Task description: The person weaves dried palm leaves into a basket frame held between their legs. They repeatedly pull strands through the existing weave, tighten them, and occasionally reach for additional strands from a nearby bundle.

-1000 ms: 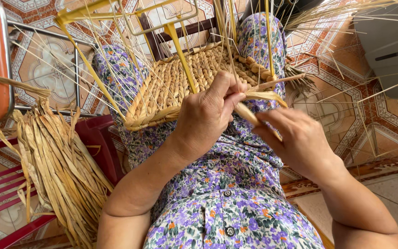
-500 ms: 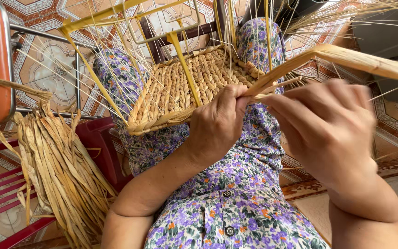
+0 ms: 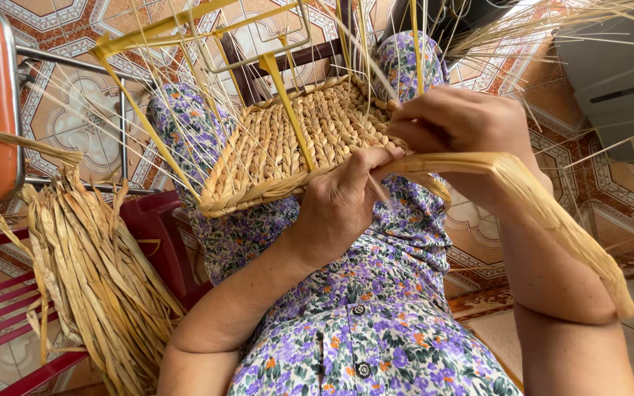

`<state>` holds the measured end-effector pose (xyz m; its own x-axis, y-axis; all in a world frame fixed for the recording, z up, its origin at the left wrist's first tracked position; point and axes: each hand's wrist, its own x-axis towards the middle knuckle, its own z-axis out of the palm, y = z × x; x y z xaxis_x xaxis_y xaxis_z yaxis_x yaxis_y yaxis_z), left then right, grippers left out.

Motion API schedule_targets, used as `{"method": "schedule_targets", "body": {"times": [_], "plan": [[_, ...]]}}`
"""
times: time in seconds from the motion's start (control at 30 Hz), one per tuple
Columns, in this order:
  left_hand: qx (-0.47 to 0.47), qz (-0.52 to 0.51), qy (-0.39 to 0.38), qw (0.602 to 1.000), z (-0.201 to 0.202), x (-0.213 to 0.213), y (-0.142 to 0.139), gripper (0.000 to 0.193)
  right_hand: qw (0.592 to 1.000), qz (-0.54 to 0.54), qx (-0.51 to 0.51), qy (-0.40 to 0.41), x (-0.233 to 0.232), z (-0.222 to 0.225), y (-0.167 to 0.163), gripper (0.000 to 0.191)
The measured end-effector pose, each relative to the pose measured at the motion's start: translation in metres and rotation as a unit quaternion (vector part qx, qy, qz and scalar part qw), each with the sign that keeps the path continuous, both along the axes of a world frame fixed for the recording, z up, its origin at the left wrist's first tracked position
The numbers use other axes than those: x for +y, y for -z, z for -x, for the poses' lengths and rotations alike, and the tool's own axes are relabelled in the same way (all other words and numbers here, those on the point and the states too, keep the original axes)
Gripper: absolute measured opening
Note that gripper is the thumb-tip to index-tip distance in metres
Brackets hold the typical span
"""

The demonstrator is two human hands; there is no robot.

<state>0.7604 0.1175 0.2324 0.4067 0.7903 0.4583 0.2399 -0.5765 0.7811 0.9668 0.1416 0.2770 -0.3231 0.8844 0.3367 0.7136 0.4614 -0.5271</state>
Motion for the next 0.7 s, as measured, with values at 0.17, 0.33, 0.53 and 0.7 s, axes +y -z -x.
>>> {"method": "schedule_targets", "body": {"times": [0.17, 0.33, 0.53, 0.7], "plan": [[-0.004, 0.223, 0.013, 0.975, -0.002, 0.013, -0.009, 0.007, 0.786, 0.091, 0.612, 0.008, -0.026, -0.020, 0.037, 0.017], [0.107, 0.110, -0.022, 0.988, -0.018, 0.022, -0.011, 0.005, 0.707, 0.217, 0.665, -0.101, -0.049, -0.013, 0.028, 0.019], [0.154, -0.005, -0.055, 0.987, -0.015, 0.018, -0.010, 0.016, 0.945, 0.125, 0.303, 0.013, -0.029, -0.017, -0.011, 0.023], [0.093, -0.002, -0.018, 0.995, -0.007, 0.018, -0.026, 0.026, 0.998, -0.017, -0.054, -0.013, -0.018, -0.026, -0.025, 0.046]]}}
